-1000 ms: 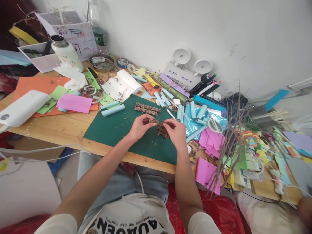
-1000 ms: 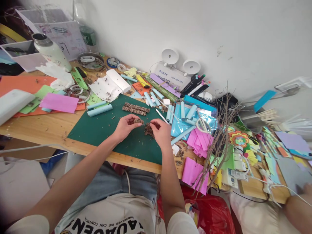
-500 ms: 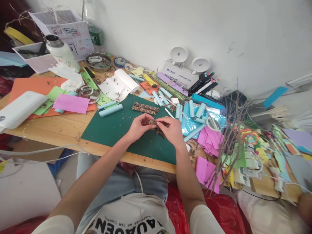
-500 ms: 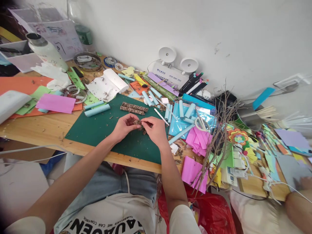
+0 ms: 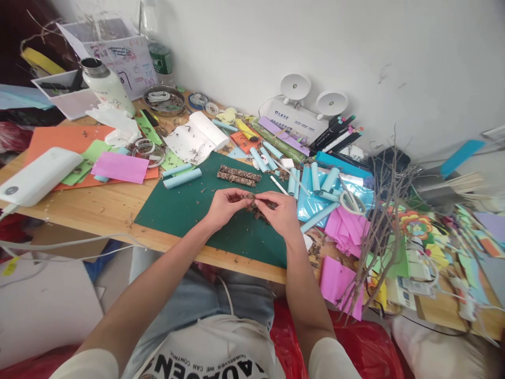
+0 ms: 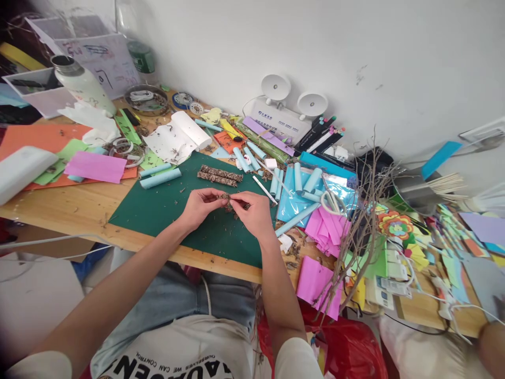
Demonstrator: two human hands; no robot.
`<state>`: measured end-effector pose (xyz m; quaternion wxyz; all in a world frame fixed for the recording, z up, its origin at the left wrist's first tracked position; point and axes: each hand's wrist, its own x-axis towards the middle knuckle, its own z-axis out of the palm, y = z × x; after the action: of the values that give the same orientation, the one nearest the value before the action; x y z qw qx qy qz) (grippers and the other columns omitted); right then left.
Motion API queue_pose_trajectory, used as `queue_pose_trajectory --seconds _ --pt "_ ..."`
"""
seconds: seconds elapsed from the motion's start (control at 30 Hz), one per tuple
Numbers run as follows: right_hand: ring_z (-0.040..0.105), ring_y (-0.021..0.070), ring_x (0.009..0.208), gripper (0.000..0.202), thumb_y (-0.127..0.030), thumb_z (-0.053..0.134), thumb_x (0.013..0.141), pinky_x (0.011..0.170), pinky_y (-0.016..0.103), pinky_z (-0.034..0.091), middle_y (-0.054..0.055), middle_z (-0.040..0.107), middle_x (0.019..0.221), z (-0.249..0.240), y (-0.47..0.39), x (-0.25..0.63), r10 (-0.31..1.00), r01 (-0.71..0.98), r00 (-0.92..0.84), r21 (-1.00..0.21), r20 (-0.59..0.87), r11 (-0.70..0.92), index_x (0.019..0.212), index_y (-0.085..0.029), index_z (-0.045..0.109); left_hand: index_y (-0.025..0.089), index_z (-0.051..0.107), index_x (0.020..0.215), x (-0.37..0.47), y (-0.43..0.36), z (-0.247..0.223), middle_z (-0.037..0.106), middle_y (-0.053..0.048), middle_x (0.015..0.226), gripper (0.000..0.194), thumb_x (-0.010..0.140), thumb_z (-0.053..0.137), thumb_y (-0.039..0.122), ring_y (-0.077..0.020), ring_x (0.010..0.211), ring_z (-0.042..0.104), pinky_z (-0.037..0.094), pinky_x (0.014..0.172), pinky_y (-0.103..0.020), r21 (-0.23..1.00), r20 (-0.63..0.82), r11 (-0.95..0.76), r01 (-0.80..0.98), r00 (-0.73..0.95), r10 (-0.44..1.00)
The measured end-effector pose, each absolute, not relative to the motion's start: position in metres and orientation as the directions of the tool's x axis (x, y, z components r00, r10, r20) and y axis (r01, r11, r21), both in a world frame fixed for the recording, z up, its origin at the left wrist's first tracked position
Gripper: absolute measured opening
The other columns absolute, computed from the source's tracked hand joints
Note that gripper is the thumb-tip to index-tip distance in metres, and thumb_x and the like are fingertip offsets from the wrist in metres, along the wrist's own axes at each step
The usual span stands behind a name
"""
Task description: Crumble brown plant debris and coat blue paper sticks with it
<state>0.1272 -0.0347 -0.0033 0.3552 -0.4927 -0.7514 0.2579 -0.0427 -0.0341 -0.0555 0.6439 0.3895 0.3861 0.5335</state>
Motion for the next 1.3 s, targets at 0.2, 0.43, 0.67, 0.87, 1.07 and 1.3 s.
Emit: queue_pose_trajectory --seconds 0.2,0.43,0.67,0.87,1.07,1.3 --pt "0.069 0.0184 0.072 0.014 -0.022 0.061 0.083 0.07 0.032 0.056 0.003 0.076 0.083 -0.005 -0.035 0.126 0.928 0.595 -0.19 -0.714 0.321 0.369 0.084 -0.022 0.075 0.014 0.072 0.078 -0.041 -0.034 -0.053 0.072 -0.003 0.074 0.032 0.058 0.088 0.032 -0.0133 0.064 0.065 0.054 0.068 -0.029 0.899 -0.127 0.174 -0.401 0.14 0.982" --pt "0.069 0.0185 0.074 0.016 -0.022 0.061 0.084 0.072 0.032 0.055 0.004 0.076 0.085 -0.009 -0.027 0.142 0.944 0.655 -0.157 -0.685 0.289 0.318 0.085 -0.021 0.077 0.013 0.072 0.08 -0.04 -0.035 -0.056 0.073 -0.004 0.075 0.03 0.062 0.086 0.033 -0.0141 0.066 0.065 0.054 0.07 -0.029 0.941 -0.107 0.135 -0.311 0.107 0.989" --pt "0.066 0.0167 0.071 0.022 -0.027 0.067 0.084 0.067 0.03 0.054 0.005 0.074 0.089 -0.001 -0.032 0.142 0.946 0.598 -0.223 -0.733 0.235 0.323 0.103 -0.02 0.076 0.013 0.069 0.088 -0.038 -0.035 -0.07 0.073 -0.006 0.081 0.035 0.067 0.083 0.037 -0.0182 0.074 0.069 0.057 0.077 -0.033 0.98 -0.059 0.083 -0.18 0.134 0.989" --pt "0.068 0.0175 0.076 0.011 -0.021 0.065 0.084 0.07 0.03 0.054 0.003 0.075 0.086 -0.002 -0.032 0.132 0.923 0.557 -0.313 -0.744 0.224 0.369 0.086 -0.022 0.076 0.014 0.067 0.09 -0.038 -0.036 -0.074 0.072 -0.006 0.087 0.03 0.072 0.079 0.035 -0.0172 0.079 0.069 0.057 0.078 -0.031 0.987 0.021 0.008 -0.158 0.181 0.983" --pt "0.065 0.0166 0.072 0.012 -0.016 0.061 0.082 0.067 0.028 0.051 0.003 0.073 0.083 -0.009 -0.03 0.131 0.93 0.601 -0.272 -0.712 0.247 0.364 0.084 -0.019 0.073 0.015 0.066 0.082 -0.04 -0.039 -0.067 0.067 -0.002 0.076 0.02 0.079 0.072 0.034 -0.0131 0.07 0.063 0.051 0.066 -0.024 0.996 0.092 -0.091 -0.01 0.131 0.987" --pt "0.067 0.0177 0.072 0.013 -0.019 0.062 0.08 0.072 0.031 0.054 0.004 0.075 0.085 -0.025 -0.02 0.146 0.965 0.603 -0.145 -0.754 0.218 0.261 0.085 -0.019 0.073 0.014 0.071 0.087 -0.038 -0.036 -0.068 0.072 -0.005 0.084 0.028 0.07 0.08 0.035 -0.0172 0.077 0.068 0.056 0.076 -0.031 0.991 -0.001 0.015 -0.133 0.104 0.995"
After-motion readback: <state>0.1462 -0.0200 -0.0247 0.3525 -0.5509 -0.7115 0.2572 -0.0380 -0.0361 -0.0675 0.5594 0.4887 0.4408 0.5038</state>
